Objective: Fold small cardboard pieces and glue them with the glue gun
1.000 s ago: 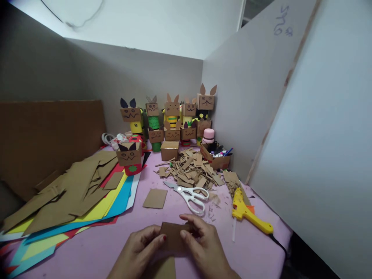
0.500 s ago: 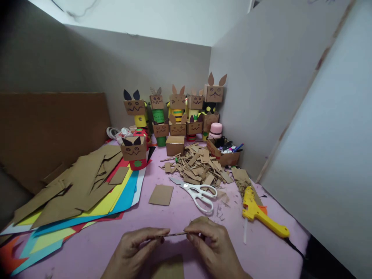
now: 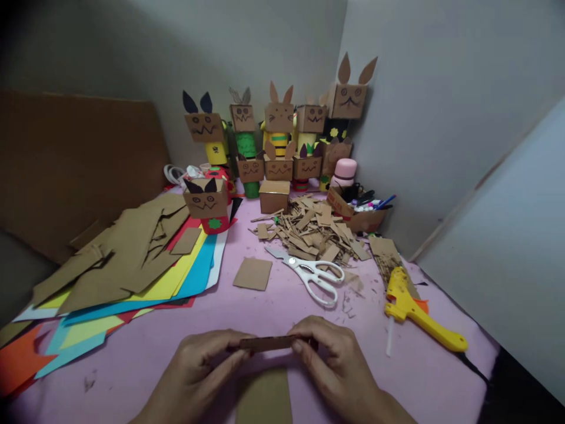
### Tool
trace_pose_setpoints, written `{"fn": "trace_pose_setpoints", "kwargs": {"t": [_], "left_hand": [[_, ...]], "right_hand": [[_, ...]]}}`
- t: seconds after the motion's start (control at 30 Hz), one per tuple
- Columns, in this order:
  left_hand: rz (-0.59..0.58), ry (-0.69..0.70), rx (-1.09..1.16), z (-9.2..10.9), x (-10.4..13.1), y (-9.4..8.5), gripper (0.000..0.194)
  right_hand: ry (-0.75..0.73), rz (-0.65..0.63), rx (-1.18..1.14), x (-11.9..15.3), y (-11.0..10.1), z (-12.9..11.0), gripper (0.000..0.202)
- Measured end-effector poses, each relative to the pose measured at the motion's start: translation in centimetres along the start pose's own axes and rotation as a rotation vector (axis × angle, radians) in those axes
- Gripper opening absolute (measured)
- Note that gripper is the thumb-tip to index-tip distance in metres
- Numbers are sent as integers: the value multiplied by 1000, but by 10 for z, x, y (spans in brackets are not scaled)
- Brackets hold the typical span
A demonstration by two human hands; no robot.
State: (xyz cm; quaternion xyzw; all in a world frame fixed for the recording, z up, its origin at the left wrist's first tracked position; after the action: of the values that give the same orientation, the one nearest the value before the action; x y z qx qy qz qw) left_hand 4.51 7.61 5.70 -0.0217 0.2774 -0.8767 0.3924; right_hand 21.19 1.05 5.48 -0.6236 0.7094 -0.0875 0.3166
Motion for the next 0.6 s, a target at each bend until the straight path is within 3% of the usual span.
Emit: {"fn": "trace_pose_setpoints", "kwargs": {"t": [0.13, 0.23, 0.6], "left_hand": [[-144, -154, -119, -2, 0, 2, 20], [-203, -195, -164, -7, 3, 5, 21], [-267, -238, -202, -15, 10, 12, 19]], "right_hand": [[87, -91, -12, 1, 7, 5, 16], [130, -150, -18, 4, 14, 9, 18], [102, -206, -9, 5, 16, 5, 13]]}}
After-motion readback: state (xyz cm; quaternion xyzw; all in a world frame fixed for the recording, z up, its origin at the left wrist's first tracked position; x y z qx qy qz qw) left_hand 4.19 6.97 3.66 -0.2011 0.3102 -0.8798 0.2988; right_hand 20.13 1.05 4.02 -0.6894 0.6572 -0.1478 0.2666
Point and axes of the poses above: each hand's wrist, its own x-axis away from the middle knuckle, its own y-axis out of the palm, z = x × y, the point moved 6 cm from there along -x, towards the middle knuckle, and after that the axes turned 6 degrees about x, right-handed, at the moved point
